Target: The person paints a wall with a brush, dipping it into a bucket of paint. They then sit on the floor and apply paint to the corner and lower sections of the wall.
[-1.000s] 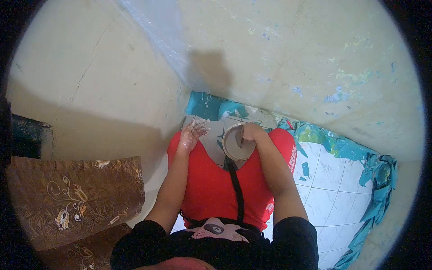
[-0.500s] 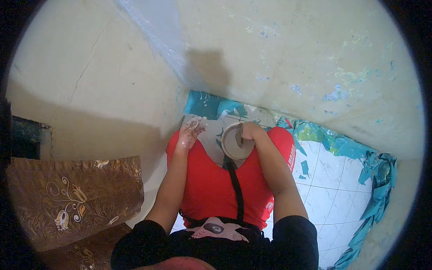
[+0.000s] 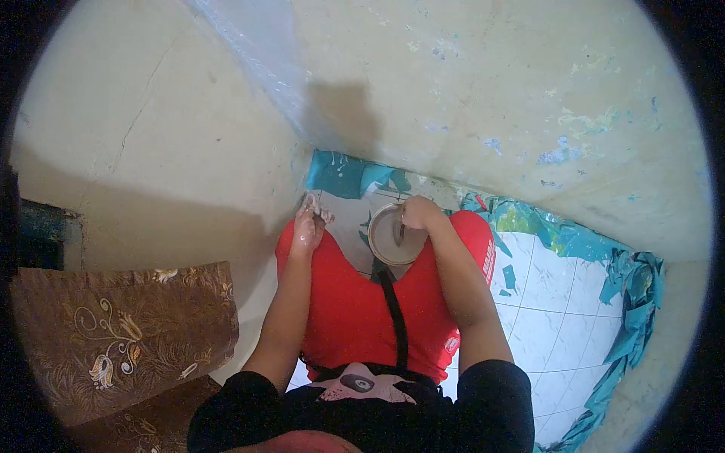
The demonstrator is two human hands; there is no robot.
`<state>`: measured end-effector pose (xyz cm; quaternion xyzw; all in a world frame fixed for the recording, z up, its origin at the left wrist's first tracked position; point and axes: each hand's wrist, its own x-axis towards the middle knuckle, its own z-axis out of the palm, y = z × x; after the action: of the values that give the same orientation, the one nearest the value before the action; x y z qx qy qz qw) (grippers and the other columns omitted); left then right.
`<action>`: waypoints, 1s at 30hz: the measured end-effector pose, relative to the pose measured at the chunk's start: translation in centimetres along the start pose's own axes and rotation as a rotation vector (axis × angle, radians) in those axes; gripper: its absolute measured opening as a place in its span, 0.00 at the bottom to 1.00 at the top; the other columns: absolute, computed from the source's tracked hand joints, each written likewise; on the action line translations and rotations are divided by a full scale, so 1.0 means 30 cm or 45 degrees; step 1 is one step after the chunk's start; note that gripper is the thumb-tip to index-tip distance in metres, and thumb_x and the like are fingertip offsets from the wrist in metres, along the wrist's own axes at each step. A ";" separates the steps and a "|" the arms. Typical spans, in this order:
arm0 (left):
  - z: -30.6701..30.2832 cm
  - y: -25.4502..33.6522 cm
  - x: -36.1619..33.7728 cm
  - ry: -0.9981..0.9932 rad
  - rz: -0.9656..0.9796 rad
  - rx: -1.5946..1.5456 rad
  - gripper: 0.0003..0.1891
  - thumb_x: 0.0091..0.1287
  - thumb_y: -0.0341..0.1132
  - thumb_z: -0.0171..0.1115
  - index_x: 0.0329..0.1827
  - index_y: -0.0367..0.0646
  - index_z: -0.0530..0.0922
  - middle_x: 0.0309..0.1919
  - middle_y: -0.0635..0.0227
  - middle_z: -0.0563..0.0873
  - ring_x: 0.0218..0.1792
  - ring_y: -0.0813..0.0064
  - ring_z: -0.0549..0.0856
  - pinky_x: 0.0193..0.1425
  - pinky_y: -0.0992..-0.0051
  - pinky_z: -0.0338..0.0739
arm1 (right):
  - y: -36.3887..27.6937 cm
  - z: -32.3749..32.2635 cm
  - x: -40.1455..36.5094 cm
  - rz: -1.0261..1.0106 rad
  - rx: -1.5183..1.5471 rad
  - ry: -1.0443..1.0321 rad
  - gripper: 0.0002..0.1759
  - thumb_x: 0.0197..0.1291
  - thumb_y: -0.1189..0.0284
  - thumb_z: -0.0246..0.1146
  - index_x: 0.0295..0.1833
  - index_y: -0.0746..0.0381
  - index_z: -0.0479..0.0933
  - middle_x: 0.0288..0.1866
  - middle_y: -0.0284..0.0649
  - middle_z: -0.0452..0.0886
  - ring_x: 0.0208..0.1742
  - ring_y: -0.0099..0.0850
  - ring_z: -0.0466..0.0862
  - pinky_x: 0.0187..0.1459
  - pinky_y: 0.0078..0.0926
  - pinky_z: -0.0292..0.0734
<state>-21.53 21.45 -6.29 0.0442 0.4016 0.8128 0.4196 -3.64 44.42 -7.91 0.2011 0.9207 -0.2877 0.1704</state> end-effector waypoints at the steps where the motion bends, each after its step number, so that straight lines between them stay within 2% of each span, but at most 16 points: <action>1: 0.021 0.002 -0.002 0.093 -0.011 0.060 0.13 0.71 0.39 0.49 0.29 0.43 0.70 0.20 0.68 0.73 0.22 0.72 0.73 0.30 0.71 0.70 | -0.012 -0.014 -0.009 0.000 -0.003 0.002 0.18 0.46 0.62 0.58 0.35 0.66 0.82 0.37 0.54 0.81 0.42 0.49 0.81 0.46 0.41 0.76; 2: 0.040 0.003 -0.004 0.186 -0.023 0.120 0.14 0.71 0.40 0.48 0.28 0.44 0.69 0.19 0.69 0.72 0.21 0.73 0.73 0.30 0.71 0.69 | -0.024 -0.028 -0.020 0.037 0.036 0.005 0.19 0.46 0.62 0.58 0.35 0.65 0.82 0.37 0.54 0.81 0.42 0.50 0.81 0.46 0.41 0.76; 6: 0.023 -0.017 0.014 0.219 0.053 0.160 0.15 0.71 0.42 0.48 0.26 0.45 0.68 0.17 0.70 0.70 0.20 0.74 0.71 0.28 0.71 0.67 | -0.038 -0.042 -0.044 0.055 0.207 0.084 0.18 0.48 0.61 0.58 0.35 0.66 0.82 0.35 0.54 0.81 0.40 0.50 0.81 0.44 0.41 0.77; 8: -0.049 -0.018 0.026 -0.210 0.030 -0.099 0.15 0.71 0.43 0.49 0.28 0.45 0.69 0.16 0.71 0.68 0.19 0.75 0.71 0.29 0.71 0.68 | -0.037 -0.052 -0.048 0.051 0.238 0.037 0.18 0.48 0.61 0.59 0.34 0.66 0.82 0.35 0.54 0.82 0.39 0.50 0.81 0.44 0.40 0.77; 9: -0.058 -0.025 0.024 -0.217 0.036 -0.100 0.15 0.71 0.43 0.49 0.28 0.45 0.69 0.16 0.71 0.68 0.19 0.75 0.71 0.29 0.71 0.68 | -0.036 -0.056 -0.050 0.049 0.275 -0.017 0.18 0.48 0.61 0.59 0.33 0.66 0.81 0.34 0.53 0.82 0.38 0.50 0.81 0.43 0.40 0.77; 11: -0.029 -0.013 0.006 -0.028 0.069 -0.004 0.14 0.70 0.43 0.50 0.28 0.46 0.70 0.16 0.73 0.66 0.18 0.75 0.68 0.29 0.71 0.67 | -0.055 -0.075 -0.069 0.117 0.410 -0.064 0.17 0.47 0.62 0.60 0.32 0.66 0.81 0.32 0.52 0.82 0.36 0.48 0.82 0.41 0.38 0.78; 12: -0.013 -0.008 0.003 -0.034 0.075 -0.003 0.14 0.70 0.43 0.50 0.28 0.46 0.70 0.16 0.73 0.66 0.18 0.75 0.68 0.29 0.71 0.67 | -0.065 -0.085 -0.077 0.186 0.552 -0.118 0.16 0.47 0.63 0.60 0.31 0.66 0.81 0.31 0.51 0.82 0.34 0.47 0.82 0.40 0.37 0.78; 14: 0.008 -0.006 0.008 0.074 0.076 0.014 0.15 0.70 0.43 0.49 0.27 0.46 0.68 0.15 0.74 0.64 0.18 0.76 0.67 0.29 0.71 0.67 | -0.059 -0.098 -0.076 0.154 0.523 -0.117 0.15 0.47 0.64 0.60 0.30 0.66 0.81 0.29 0.50 0.82 0.32 0.45 0.83 0.39 0.36 0.78; 16: 0.013 -0.010 0.020 0.082 0.050 0.050 0.15 0.71 0.43 0.49 0.26 0.46 0.68 0.16 0.73 0.64 0.19 0.76 0.67 0.29 0.71 0.67 | -0.046 -0.099 -0.075 0.121 0.492 -0.119 0.14 0.47 0.66 0.61 0.30 0.67 0.81 0.27 0.49 0.82 0.30 0.43 0.83 0.37 0.35 0.78; 18: -0.005 -0.015 0.028 0.095 0.025 0.087 0.15 0.71 0.43 0.48 0.26 0.46 0.67 0.16 0.73 0.64 0.20 0.76 0.67 0.29 0.70 0.66 | -0.032 -0.084 -0.070 0.009 0.297 0.077 0.13 0.47 0.66 0.60 0.28 0.67 0.81 0.24 0.47 0.82 0.27 0.40 0.83 0.35 0.34 0.78; 22: -0.024 -0.019 0.013 -0.034 0.068 0.072 0.15 0.72 0.42 0.46 0.26 0.47 0.67 0.16 0.73 0.64 0.21 0.76 0.68 0.29 0.70 0.66 | -0.038 -0.104 -0.081 0.000 0.289 0.180 0.16 0.47 0.64 0.60 0.28 0.67 0.81 0.22 0.47 0.81 0.28 0.41 0.83 0.36 0.35 0.78; 24: -0.016 -0.011 0.000 -0.061 0.110 0.059 0.16 0.72 0.43 0.46 0.25 0.47 0.67 0.16 0.73 0.64 0.21 0.76 0.68 0.29 0.70 0.66 | -0.049 -0.117 -0.088 -0.030 0.384 0.243 0.12 0.49 0.68 0.56 0.29 0.67 0.78 0.21 0.46 0.81 0.21 0.34 0.82 0.29 0.31 0.77; 26: -0.029 -0.010 0.000 -0.029 0.016 -0.047 0.18 0.72 0.45 0.45 0.23 0.48 0.66 0.16 0.73 0.64 0.21 0.75 0.67 0.30 0.71 0.66 | -0.107 -0.181 -0.140 0.038 0.456 0.240 0.13 0.49 0.67 0.57 0.28 0.68 0.79 0.20 0.46 0.81 0.22 0.34 0.82 0.30 0.31 0.77; 28: -0.033 -0.010 0.007 -0.020 0.066 -0.069 0.19 0.72 0.46 0.45 0.22 0.48 0.66 0.16 0.73 0.64 0.21 0.75 0.67 0.30 0.71 0.66 | -0.138 -0.222 -0.176 0.105 0.523 0.238 0.14 0.49 0.66 0.58 0.27 0.68 0.79 0.19 0.47 0.80 0.24 0.34 0.82 0.30 0.31 0.76; 30: -0.034 -0.010 0.013 -0.008 0.115 -0.098 0.20 0.72 0.46 0.45 0.21 0.48 0.66 0.15 0.72 0.64 0.21 0.75 0.68 0.30 0.71 0.66 | -0.124 -0.238 -0.205 0.064 0.699 0.309 0.14 0.52 0.67 0.56 0.26 0.68 0.77 0.18 0.44 0.79 0.20 0.29 0.80 0.26 0.28 0.74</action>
<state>-22.00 21.19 -7.27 0.0486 0.3664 0.8456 0.3853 -1.50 44.19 1.99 0.2953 0.8169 -0.4954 0.0053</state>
